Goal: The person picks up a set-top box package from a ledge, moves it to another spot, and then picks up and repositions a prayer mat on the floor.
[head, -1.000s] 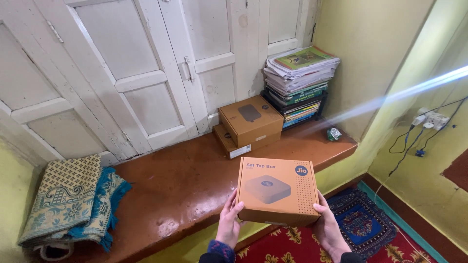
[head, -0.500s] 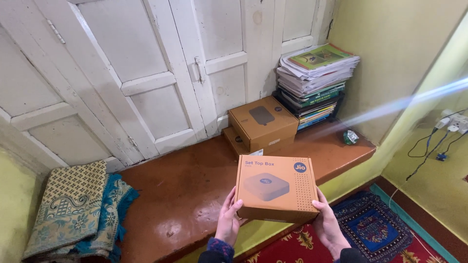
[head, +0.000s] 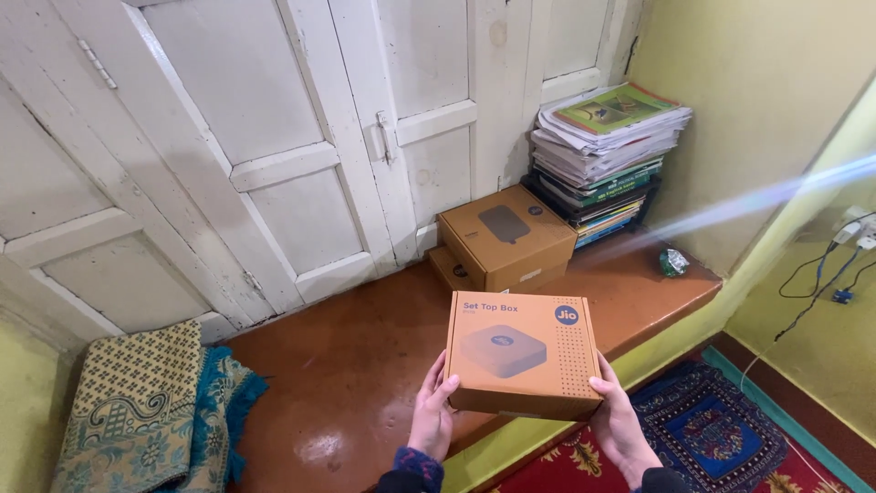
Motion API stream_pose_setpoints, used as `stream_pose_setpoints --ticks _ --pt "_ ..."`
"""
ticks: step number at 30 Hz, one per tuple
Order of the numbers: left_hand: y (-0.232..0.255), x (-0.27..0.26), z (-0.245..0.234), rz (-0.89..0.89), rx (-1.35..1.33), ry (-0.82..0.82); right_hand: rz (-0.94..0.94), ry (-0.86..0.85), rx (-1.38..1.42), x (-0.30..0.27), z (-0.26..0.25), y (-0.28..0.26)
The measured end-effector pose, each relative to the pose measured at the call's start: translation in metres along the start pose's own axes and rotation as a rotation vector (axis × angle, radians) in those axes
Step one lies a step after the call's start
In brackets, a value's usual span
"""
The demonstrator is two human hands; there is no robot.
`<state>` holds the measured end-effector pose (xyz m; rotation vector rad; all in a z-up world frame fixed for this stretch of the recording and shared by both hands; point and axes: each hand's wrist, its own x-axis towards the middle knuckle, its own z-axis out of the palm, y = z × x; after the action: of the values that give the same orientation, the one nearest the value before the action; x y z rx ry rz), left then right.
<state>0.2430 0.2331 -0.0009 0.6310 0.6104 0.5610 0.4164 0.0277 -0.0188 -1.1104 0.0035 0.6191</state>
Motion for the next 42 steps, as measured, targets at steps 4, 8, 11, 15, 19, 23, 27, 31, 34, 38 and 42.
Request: stream_pose_setpoints --ticks 4,8,11,15,19,23,27,31,34,38,42 --pt "0.005 0.003 -0.003 -0.013 0.043 -0.008 -0.001 0.03 -0.005 -0.005 0.01 -0.003" --pt "0.008 0.005 -0.003 0.01 0.002 -0.034 -0.016 0.015 0.001 -0.006 0.012 -0.005" --pt "0.011 0.002 -0.002 0.001 0.01 -0.047 -0.018 0.018 -0.025 -0.011 0.017 -0.011" --pt "0.014 0.002 0.001 -0.03 0.038 -0.031 -0.04 0.022 -0.03 -0.011 0.02 -0.013" --pt "0.017 0.002 0.003 -0.015 0.03 -0.025 -0.041 0.028 -0.032 -0.014 0.026 -0.017" --pt "0.014 0.006 -0.001 0.021 0.011 -0.045 -0.021 0.014 -0.049 -0.011 0.028 -0.018" --pt "0.016 0.006 0.002 0.019 0.016 -0.03 -0.01 0.013 -0.045 -0.005 0.027 -0.017" --pt "0.011 0.013 0.001 0.007 0.034 -0.019 -0.01 0.002 -0.038 -0.002 0.026 -0.019" --pt "0.008 0.017 0.002 0.035 -0.008 -0.037 0.005 0.0 -0.059 -0.001 0.027 -0.024" --pt "0.004 0.018 0.009 0.03 -0.004 -0.036 0.004 0.011 -0.045 0.005 0.022 -0.027" --pt "0.0 0.022 0.013 0.006 0.044 -0.028 0.035 0.029 -0.05 0.006 0.02 -0.035"
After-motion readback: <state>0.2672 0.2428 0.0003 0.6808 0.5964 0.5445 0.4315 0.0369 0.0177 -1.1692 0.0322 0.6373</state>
